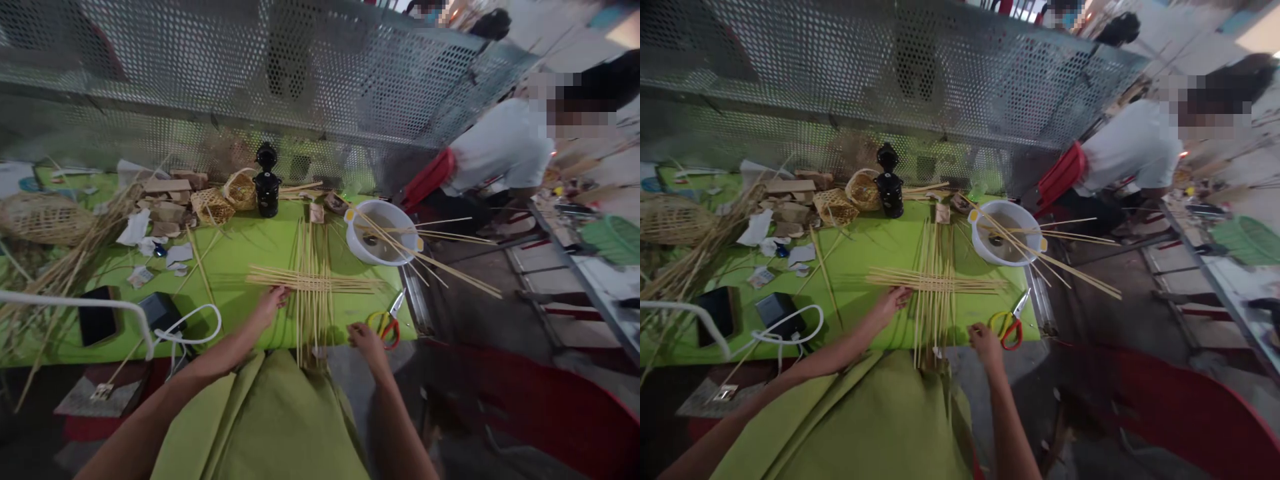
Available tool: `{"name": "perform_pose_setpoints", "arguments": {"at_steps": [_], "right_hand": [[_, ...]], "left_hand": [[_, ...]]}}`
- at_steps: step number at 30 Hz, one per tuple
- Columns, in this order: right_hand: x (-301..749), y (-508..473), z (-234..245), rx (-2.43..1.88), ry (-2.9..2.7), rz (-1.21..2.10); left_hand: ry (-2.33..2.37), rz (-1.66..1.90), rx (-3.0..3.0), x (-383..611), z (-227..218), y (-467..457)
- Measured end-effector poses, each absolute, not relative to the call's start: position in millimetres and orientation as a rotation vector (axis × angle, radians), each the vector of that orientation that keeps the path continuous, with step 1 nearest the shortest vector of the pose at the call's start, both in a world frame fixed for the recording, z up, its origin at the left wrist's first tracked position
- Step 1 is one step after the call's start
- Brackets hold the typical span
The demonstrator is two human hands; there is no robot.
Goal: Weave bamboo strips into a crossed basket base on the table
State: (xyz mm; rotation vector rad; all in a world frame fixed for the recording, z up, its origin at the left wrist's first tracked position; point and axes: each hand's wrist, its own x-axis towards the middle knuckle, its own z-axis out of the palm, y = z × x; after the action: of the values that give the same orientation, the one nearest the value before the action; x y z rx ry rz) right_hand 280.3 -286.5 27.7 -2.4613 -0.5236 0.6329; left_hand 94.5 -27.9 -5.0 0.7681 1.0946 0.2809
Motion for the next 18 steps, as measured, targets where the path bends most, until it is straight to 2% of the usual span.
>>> {"name": "perform_pose_setpoints", "arguments": {"at_steps": [4,11,18], "right_hand": [[221,-258,10,-2.276,-0.584,0.891],[169,-216,-3,-1.976,-0.704,1.131],[213,-205,9,-1.894,-0.729,0.858]], "left_hand": [[1.112,0.351,0.754,98,-7,-9],[1.127,0.488,0.799,85,1,35],[1.141,0.519,0.812,66,24,87]]}}
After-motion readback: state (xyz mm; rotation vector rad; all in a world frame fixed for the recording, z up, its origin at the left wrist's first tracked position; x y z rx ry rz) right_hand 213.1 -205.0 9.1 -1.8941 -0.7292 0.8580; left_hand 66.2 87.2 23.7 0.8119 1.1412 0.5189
